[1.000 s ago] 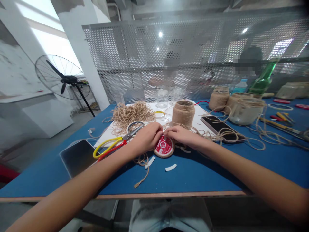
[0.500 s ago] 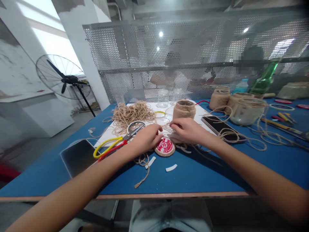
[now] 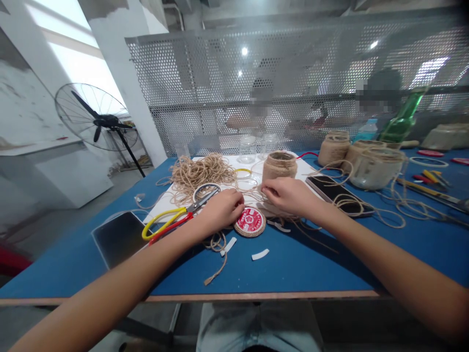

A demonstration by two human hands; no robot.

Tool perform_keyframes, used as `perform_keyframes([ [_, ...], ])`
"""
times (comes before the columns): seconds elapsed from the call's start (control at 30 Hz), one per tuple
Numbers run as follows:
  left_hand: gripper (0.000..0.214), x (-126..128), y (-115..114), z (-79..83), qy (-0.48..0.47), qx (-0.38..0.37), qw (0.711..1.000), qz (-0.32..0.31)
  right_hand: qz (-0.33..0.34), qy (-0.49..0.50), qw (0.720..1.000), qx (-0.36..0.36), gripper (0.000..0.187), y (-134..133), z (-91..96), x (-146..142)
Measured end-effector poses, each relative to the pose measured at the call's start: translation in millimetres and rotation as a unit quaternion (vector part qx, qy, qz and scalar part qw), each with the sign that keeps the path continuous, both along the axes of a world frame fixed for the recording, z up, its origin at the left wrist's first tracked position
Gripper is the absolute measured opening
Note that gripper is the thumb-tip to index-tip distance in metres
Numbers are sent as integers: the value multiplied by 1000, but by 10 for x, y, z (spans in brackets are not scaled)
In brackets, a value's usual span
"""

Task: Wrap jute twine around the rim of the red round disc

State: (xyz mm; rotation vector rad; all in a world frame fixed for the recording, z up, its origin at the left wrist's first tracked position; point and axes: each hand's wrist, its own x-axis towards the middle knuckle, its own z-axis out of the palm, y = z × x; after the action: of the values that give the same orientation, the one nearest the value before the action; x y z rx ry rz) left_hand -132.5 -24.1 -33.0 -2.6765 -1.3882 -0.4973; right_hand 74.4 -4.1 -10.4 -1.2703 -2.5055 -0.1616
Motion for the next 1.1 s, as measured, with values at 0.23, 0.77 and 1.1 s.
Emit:
perform_keyframes([
  [0.23,19,-70,19,157,-21,11,999,46,4,-43,999,18,30,-26,-48,-36],
  [0.77,31,-754,183,712,158,28,968,192,45,51,987,143,19,1,32,-2],
  [1.1,21,-866,484,320,157,-49,967,192,93,53,989,106,20,-24,-8,-28],
])
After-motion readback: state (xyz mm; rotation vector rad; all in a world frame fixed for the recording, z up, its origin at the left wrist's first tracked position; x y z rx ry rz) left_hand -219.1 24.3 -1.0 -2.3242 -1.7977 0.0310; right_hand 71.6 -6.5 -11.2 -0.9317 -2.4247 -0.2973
